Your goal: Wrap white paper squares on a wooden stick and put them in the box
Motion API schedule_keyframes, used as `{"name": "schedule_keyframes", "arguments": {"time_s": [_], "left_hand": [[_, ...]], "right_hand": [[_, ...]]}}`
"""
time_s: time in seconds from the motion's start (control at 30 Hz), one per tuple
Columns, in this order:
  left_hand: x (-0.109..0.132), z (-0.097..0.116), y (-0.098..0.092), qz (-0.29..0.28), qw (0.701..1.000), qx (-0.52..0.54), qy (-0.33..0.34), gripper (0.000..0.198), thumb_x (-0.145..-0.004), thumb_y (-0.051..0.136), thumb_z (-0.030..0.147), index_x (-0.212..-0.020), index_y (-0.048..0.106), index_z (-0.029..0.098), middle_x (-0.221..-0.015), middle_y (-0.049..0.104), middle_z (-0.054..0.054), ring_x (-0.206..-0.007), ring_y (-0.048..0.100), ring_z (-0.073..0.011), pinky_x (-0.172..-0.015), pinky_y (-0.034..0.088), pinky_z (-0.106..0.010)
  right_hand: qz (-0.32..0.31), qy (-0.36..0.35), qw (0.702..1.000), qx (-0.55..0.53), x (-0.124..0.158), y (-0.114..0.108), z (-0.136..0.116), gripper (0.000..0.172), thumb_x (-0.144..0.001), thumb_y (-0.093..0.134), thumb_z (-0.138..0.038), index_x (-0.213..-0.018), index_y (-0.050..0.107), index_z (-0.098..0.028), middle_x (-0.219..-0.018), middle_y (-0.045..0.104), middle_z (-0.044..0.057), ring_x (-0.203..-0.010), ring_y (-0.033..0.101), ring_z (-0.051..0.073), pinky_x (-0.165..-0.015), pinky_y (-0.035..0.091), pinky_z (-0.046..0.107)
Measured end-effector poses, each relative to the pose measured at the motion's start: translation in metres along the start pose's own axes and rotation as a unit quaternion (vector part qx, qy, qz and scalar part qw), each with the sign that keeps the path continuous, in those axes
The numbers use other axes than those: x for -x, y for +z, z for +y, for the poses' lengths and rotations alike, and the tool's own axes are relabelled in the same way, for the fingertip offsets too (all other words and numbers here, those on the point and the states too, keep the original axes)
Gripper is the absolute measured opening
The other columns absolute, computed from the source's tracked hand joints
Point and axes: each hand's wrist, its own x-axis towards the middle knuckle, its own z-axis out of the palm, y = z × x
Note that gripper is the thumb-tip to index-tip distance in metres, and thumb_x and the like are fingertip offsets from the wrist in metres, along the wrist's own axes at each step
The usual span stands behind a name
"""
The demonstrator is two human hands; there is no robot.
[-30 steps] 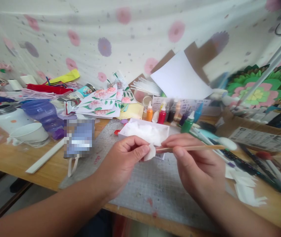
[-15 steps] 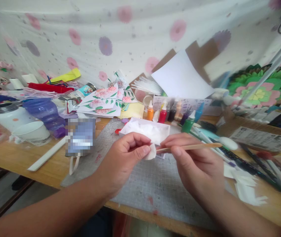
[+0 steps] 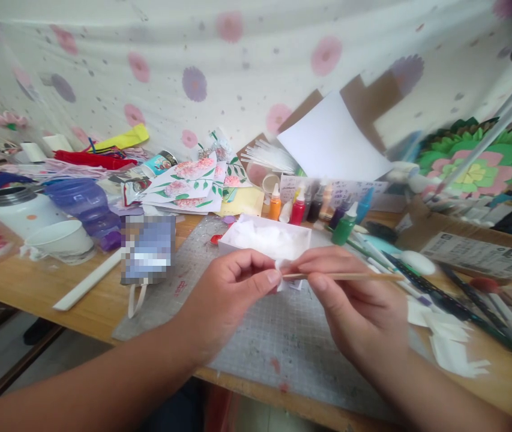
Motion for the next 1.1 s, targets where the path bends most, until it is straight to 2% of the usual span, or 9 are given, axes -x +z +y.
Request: {"name": "schedule_keyframes", "arguments": {"time_s": [0.13,0.27,0.57,0.77,1.0,1.1], "left_hand": [[0.0006,0.0020,0.0039,0.010,0.999,0.035,-0.014,0.007,-0.080,0.067,0.022,-0.076,0.067,0.017,-0.071,0.063,0.002,-0.071,0.055,-0.0103,-0.071,0.042,-0.024],[0.0017,0.0027,0.0057,0.017,0.997,0.063,-0.028,0.012,-0.080,0.067,0.026,-0.079,0.068,0.015,-0.078,0.066,-0.002,-0.078,0.057,-0.0145,-0.077,0.045,-0.030],[0.0028,0.0065,0.0087,0.034,0.996,0.068,-0.043,0.009,-0.077,0.070,0.023,-0.075,0.069,0.014,-0.077,0.066,-0.002,-0.078,0.059,-0.0139,-0.075,0.048,-0.028],[0.0022,0.0056,0.0074,0.032,0.998,0.052,-0.032,0.012,-0.079,0.067,0.024,-0.078,0.070,0.013,-0.080,0.067,-0.005,-0.080,0.060,-0.0168,-0.078,0.048,-0.033],[0.0043,0.0067,0.0077,0.042,0.996,0.075,-0.030,0.011,-0.074,0.073,0.022,-0.072,0.065,0.014,-0.071,0.065,0.001,-0.071,0.059,-0.0109,-0.072,0.047,-0.025],[0.0052,0.0072,0.0079,0.041,0.996,0.079,-0.029,0.011,-0.074,0.073,0.022,-0.073,0.065,0.015,-0.072,0.065,0.001,-0.073,0.060,-0.0110,-0.075,0.048,-0.026]], "right_hand": [[0.003,0.004,1.000,-0.003,0.0000,-0.0005,-0.0002,0.019,-0.085,0.059,-0.005,-0.093,0.069,-0.020,-0.088,0.073,0.001,-0.089,0.067,0.013,-0.084,0.053,0.028],[0.007,0.003,1.000,-0.013,-0.0001,-0.0002,-0.0008,0.020,-0.085,0.058,-0.005,-0.093,0.070,-0.019,-0.088,0.074,0.002,-0.089,0.067,0.014,-0.085,0.053,0.030],[0.005,-0.005,1.000,0.004,0.0010,-0.0001,0.0007,0.020,-0.084,0.059,-0.005,-0.093,0.070,-0.019,-0.088,0.073,0.002,-0.089,0.067,0.013,-0.083,0.053,0.029],[0.016,0.002,1.000,-0.019,0.0022,0.0009,0.0022,0.024,-0.084,0.058,-0.003,-0.093,0.070,-0.022,-0.089,0.074,0.000,-0.090,0.066,0.013,-0.085,0.052,0.030],[0.025,0.013,0.998,-0.054,0.0044,0.0037,0.0074,0.027,-0.085,0.058,-0.005,-0.097,0.070,-0.026,-0.089,0.074,0.000,-0.090,0.065,0.017,-0.083,0.052,0.035],[0.035,0.010,0.998,-0.061,0.0045,0.0045,0.0085,0.026,-0.085,0.059,-0.006,-0.096,0.071,-0.026,-0.088,0.075,0.000,-0.089,0.065,0.018,-0.081,0.052,0.036]]}}
